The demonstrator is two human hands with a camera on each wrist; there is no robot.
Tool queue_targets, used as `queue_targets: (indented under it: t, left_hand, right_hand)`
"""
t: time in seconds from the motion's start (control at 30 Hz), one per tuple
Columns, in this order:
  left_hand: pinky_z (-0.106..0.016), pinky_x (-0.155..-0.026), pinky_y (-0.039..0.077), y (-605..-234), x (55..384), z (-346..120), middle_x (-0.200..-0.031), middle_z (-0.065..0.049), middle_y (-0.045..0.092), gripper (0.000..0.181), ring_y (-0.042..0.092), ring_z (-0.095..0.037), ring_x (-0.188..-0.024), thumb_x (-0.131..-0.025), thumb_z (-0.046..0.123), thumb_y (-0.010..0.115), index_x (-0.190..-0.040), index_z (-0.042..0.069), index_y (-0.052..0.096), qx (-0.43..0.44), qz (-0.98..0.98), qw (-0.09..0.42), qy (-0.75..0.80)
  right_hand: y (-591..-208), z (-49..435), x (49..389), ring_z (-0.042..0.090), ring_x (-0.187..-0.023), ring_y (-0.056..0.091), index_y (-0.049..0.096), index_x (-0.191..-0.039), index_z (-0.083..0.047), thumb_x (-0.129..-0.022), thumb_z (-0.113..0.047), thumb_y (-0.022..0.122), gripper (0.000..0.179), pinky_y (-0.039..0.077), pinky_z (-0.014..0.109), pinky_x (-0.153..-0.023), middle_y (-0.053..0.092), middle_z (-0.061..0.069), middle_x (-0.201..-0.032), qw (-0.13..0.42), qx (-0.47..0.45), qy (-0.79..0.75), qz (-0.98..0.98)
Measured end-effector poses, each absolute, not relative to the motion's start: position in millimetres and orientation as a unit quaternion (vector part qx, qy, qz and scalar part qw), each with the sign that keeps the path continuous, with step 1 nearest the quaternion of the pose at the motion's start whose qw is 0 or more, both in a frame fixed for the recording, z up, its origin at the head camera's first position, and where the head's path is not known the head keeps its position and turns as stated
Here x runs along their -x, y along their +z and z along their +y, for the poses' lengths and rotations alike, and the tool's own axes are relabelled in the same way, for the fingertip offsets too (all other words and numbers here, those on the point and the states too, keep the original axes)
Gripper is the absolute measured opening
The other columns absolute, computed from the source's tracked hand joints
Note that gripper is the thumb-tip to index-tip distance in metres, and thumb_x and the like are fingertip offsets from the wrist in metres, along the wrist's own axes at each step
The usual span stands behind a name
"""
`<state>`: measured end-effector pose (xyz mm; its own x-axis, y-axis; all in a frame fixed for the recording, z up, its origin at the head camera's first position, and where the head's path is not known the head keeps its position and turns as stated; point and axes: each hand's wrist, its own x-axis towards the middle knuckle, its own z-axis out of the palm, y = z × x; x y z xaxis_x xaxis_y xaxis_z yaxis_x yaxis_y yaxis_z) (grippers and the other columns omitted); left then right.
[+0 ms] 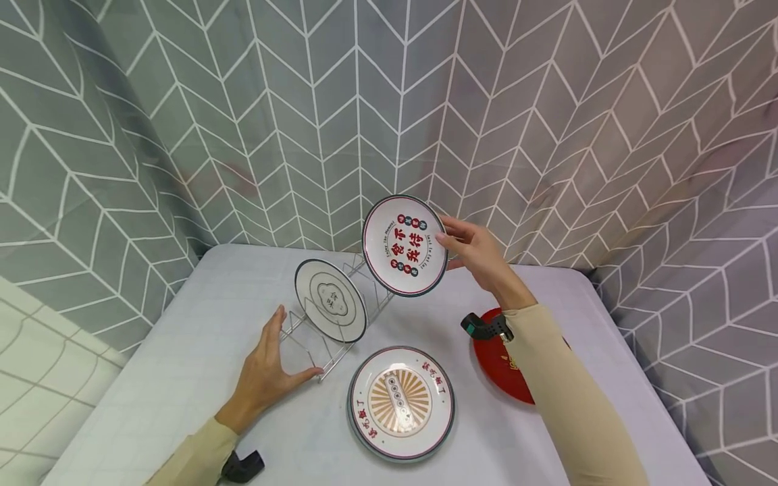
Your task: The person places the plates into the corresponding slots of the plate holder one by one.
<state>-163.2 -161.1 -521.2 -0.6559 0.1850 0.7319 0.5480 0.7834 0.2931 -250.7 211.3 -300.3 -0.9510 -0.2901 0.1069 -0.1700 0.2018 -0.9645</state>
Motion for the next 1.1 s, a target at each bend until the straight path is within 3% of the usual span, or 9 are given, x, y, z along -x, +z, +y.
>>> queue_targets:
  t: [0.17, 0.33, 0.6, 0.93, 1.1]
  left_hand:
    - [-0.042, -0.090, 0.056, -522, 162, -160, -0.149, -0.027, 0.041, 0.137, 0.052, -0.039, -0.129, -0.050, 0.063, 0.088, -0.149, -0.011, 0.027, 0.213, -0.872, 0.362, -0.252]
    - [-0.042, -0.089, 0.056, -522, 160, -160, -0.148, -0.027, 0.041, 0.136, 0.052, -0.040, -0.128, -0.054, 0.067, 0.084, -0.149, -0.011, 0.027, 0.212, -0.873, 0.360, -0.253]
    - [-0.041, -0.087, 0.057, -522, 162, -159, -0.149, -0.027, 0.040, 0.137, 0.052, -0.038, -0.129, -0.052, 0.063, 0.087, -0.149, -0.010, 0.025, 0.211, -0.878, 0.354, -0.245]
    - [-0.040, -0.085, 0.058, -521, 164, -161, -0.150, -0.025, 0.040, 0.135, 0.053, -0.037, -0.128, -0.055, 0.068, 0.083, -0.149, -0.010, 0.026, 0.206, -0.880, 0.353, -0.240]
    - [-0.039, -0.088, 0.057, -521, 163, -162, -0.150, -0.025, 0.040, 0.134, 0.052, -0.037, -0.129, -0.057, 0.071, 0.081, -0.149, -0.010, 0.026, 0.204, -0.882, 0.350, -0.240]
  right_hand:
    - [-308, 192, 267, 0.010, -0.093, 0.065, 0.044, -0.145, 0.000, -0.100, -0.014, 0.055, 0.048, 0.061, 0.033, -0.070, 0.060, 0.011, -0.123, 0.059, 0.169, -0.578, 0.796]
    - [-316, 173, 273, 0.015, -0.093, 0.065, 0.047, -0.144, -0.003, -0.100, -0.013, 0.055, 0.046, 0.062, 0.037, -0.070, 0.057, 0.026, -0.127, 0.070, 0.189, -0.553, 0.808]
    - [-328, 153, 276, 0.039, -0.105, 0.062, 0.049, -0.144, -0.006, -0.100, -0.015, 0.056, 0.045, 0.062, 0.044, -0.073, 0.057, 0.025, -0.131, 0.085, 0.186, -0.529, 0.823]
    - [-353, 135, 280, 0.036, -0.103, 0.066, 0.047, -0.145, -0.006, -0.100, -0.015, 0.056, 0.047, 0.062, 0.040, -0.068, 0.060, 0.023, -0.131, 0.098, 0.232, -0.495, 0.832]
    - [-365, 130, 285, 0.037, -0.101, 0.066, 0.050, -0.143, -0.006, -0.099, -0.014, 0.057, 0.045, 0.061, 0.046, -0.068, 0.058, 0.023, -0.131, 0.116, 0.256, -0.489, 0.826]
